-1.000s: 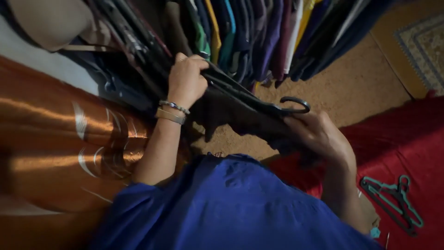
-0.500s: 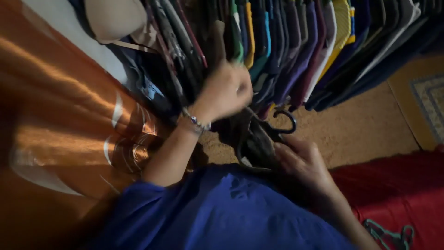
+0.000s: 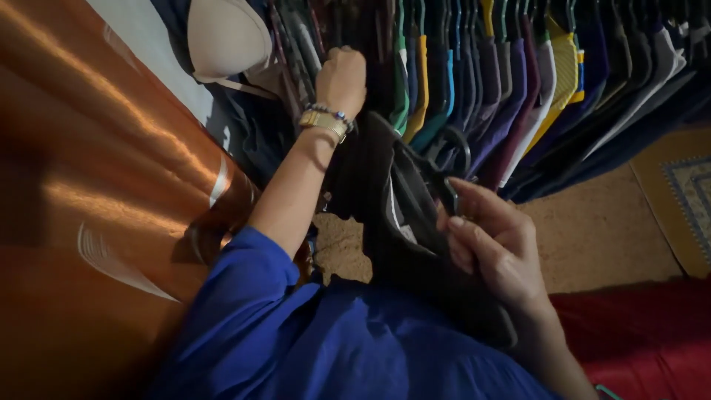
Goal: The person hangs several shirts and tank tops on hangers and places them on a closet rack, occasionally sorting through the existing clothes. They also remove a few items from the rack to fold and place them on the bed.
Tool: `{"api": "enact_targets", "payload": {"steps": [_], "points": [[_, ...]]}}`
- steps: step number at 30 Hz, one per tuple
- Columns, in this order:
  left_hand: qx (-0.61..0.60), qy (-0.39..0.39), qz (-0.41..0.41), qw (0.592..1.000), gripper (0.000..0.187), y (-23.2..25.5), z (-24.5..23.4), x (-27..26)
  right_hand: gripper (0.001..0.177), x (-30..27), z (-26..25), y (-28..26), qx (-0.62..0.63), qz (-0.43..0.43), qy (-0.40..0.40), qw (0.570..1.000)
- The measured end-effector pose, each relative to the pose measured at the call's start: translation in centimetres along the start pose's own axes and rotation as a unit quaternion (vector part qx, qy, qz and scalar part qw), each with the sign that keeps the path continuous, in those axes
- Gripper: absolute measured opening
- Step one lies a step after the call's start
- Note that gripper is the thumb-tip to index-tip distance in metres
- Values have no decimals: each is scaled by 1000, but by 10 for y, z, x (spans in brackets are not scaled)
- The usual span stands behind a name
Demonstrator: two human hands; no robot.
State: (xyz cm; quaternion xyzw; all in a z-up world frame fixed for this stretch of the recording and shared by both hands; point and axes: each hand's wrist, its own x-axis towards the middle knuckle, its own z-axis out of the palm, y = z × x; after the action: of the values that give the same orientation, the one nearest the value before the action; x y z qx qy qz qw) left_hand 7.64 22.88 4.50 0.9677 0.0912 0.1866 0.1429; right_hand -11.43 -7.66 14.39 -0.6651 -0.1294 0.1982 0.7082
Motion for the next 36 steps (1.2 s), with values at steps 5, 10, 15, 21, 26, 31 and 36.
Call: {"api": "enact_targets", "payload": {"steps": [5, 10, 15, 21, 26, 31, 36], "points": [[25, -2, -14, 1000, 33, -24, -9, -7, 53, 30, 34, -18, 53, -54, -4, 997], [-9, -3, 35, 999, 45, -24, -18, -20, 52, 97, 65, 15, 12, -87, 26, 996], [11, -19, 13, 1000, 54, -9, -26, -46, 47, 184, 67, 73, -88, -101, 67, 989], [270, -48, 121, 954, 44, 12, -43, -82, 37, 221, 56, 25, -130, -223, 72, 963], [296, 19, 138, 945, 54, -76, 135, -112, 42, 227, 60, 32, -62, -256, 60, 963], [236, -362, 112, 895, 43, -70, 166, -132, 44, 262, 58, 92, -137, -216, 79, 963], [137, -404, 166, 889, 32, -68, 186, -131, 43, 291, 61, 58, -100, -211, 48, 971]]}}
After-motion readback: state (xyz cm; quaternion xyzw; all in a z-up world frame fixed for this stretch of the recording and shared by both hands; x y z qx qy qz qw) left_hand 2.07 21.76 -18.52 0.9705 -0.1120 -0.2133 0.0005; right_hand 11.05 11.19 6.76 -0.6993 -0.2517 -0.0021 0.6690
